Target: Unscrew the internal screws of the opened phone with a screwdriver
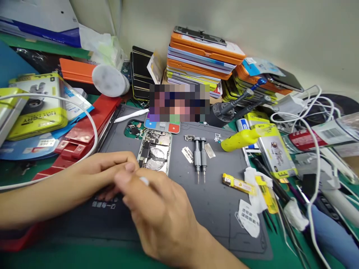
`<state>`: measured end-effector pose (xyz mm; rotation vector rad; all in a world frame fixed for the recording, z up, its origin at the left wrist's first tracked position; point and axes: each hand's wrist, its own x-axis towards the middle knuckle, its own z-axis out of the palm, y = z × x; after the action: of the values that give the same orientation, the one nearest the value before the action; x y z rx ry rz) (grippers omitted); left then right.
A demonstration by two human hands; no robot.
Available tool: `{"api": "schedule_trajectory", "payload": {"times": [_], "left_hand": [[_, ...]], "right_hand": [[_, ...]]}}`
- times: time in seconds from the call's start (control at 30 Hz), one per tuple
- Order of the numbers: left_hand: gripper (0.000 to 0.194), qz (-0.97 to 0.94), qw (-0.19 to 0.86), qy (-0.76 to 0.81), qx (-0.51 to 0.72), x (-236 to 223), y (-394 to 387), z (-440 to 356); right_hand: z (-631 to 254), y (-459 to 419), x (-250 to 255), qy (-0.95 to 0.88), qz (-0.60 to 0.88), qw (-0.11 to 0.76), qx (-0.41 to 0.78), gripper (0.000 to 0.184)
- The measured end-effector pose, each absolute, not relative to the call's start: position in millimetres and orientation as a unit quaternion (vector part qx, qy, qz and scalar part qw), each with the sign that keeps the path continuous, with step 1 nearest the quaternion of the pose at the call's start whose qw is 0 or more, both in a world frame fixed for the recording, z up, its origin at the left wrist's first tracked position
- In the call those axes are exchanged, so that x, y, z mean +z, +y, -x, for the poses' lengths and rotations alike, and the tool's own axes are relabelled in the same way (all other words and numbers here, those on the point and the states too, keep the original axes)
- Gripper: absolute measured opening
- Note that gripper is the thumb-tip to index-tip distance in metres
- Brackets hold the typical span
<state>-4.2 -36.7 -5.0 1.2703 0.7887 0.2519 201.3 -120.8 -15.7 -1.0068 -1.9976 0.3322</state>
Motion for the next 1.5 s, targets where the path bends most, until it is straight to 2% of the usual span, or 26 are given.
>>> {"api": "schedule_trajectory", "payload": {"times": [0.17,0.23,0.33,0.43,0.57,0.67,0.77,1.0,1.13,1.5], "left_hand": [[0.038,-0.569,0.725,0.369,0.119,0,-38,-2],[0.03,-0.579,0.721,0.361,0.12,0,-38,-3],[0.019,-0.579,0.728,0.349,0.11,-1,-38,-2],[0.025,-0.565,0.744,0.345,0.093,-5,-38,-1],[0.034,-0.537,0.765,0.334,0.116,-7,-35,-1],[0.036,-0.462,0.794,0.349,0.182,-5,-30,0],[0.04,-0.389,0.833,0.341,0.197,0,-27,4],[0.056,-0.399,0.82,0.335,0.238,5,-26,7],[0.063,-0.429,0.798,0.352,0.235,6,-27,3],[0.057,-0.462,0.795,0.342,0.195,2,-30,1]], "right_hand": [[-199,-121,-14,-0.689,0.484,0.508,0.179,0.06],[-199,-120,-11,-0.66,0.503,0.532,0.164,0.058],[-199,-118,-9,-0.646,0.537,0.521,0.153,0.053],[-199,-119,-10,-0.641,0.543,0.517,0.163,0.051],[-198,-120,-11,-0.606,0.539,0.564,0.155,0.051],[-198,-120,-9,-0.656,0.505,0.544,0.137,0.06],[-200,-118,-10,-0.726,0.429,0.517,0.148,0.065],[-201,-119,-21,-0.776,0.395,0.468,0.154,0.06],[-201,-122,-22,-0.779,0.4,0.456,0.159,0.051],[-202,-122,-21,-0.799,0.403,0.429,0.12,0.037]]}}
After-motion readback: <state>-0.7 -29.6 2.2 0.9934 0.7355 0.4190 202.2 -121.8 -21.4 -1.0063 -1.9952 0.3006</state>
